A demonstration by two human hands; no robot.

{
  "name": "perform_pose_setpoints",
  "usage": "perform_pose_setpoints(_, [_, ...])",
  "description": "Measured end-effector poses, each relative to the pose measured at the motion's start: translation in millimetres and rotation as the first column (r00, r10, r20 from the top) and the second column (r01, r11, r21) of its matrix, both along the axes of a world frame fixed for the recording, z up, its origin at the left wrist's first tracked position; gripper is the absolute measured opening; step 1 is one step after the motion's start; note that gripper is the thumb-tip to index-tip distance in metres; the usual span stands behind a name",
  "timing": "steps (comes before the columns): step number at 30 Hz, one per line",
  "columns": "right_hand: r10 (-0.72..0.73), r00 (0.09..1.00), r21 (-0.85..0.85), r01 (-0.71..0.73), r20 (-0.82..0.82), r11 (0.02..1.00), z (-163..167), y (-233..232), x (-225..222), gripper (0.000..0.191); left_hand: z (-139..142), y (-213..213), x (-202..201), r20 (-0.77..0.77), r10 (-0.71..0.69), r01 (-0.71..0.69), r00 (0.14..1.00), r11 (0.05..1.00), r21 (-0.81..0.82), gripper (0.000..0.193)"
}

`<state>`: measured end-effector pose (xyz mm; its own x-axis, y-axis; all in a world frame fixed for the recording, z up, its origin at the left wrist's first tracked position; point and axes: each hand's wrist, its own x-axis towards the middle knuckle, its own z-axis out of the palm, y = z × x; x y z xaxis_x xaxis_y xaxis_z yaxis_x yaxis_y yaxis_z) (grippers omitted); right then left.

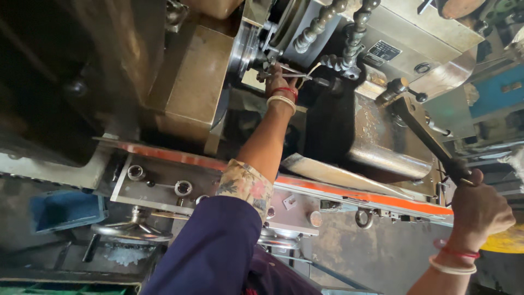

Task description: The person repeatedly inserts metal rods into a machine, operates a lever to process them, and places the finished rods into a green tray. The person also briefly uses a vernier caliper to measure a rod.

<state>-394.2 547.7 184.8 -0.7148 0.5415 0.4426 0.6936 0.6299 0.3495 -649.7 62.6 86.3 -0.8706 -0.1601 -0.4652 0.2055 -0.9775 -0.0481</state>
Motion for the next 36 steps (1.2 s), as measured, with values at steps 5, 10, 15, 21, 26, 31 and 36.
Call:
perform_pose_setpoints(5, [0.502, 0.835, -0.001, -0.515, -0.225, 0.857, 7, -11, 9, 0.061, 5, 0, 2, 0.048, -0.028, 0.029, 0.998, 0.999, -0.016, 0.033])
perform_pose_setpoints(10, [0.461, 0.822, -0.047, -0.503, -0.334, 0.863, 11, -55, 26, 0.052, -14, 3, -6, 0.099, -0.149, 0.162, 0.984, 0.976, -0.144, 0.026])
perform_pose_setpoints(15, [0.638, -0.012, 0.256, -0.922, -0.77, 0.292, 7, -163, 45, 0.025, -11, 21, 23, -0.162, -0.24, 0.21, 0.957, 0.961, -0.181, 0.023])
perform_pose_setpoints(21, [0.934, -0.015, -0.7, -0.659, -0.356, -0.277, -103, -384, 82, 0.035, 41, -32, 119, -0.107, -0.603, 0.224, 0.791, 0.448, -0.866, 0.025])
perform_pose_setpoints(26, [0.892, -0.154, -0.736, -0.514, -0.426, -0.44, -202, -572, 76, 0.041, 87, -153, 226, -0.183, -0.403, -0.196, 0.897, 0.008, -0.981, 0.048])
perform_pose_setpoints(31, [0.883, 0.146, -0.85, -0.378, -0.445, -0.366, -250, -699, 55, 0.062, 45, -302, 360, 0.051, -0.012, 0.041, 0.999, -0.43, -0.902, 0.057])
perform_pose_setpoints(36, [0.98, 0.113, -0.914, -0.392, -0.161, -0.105, -289, -712, 105, 0.081, -46, -403, 466, 0.097, 0.353, 0.234, 0.93, -0.371, -0.899, 0.025])
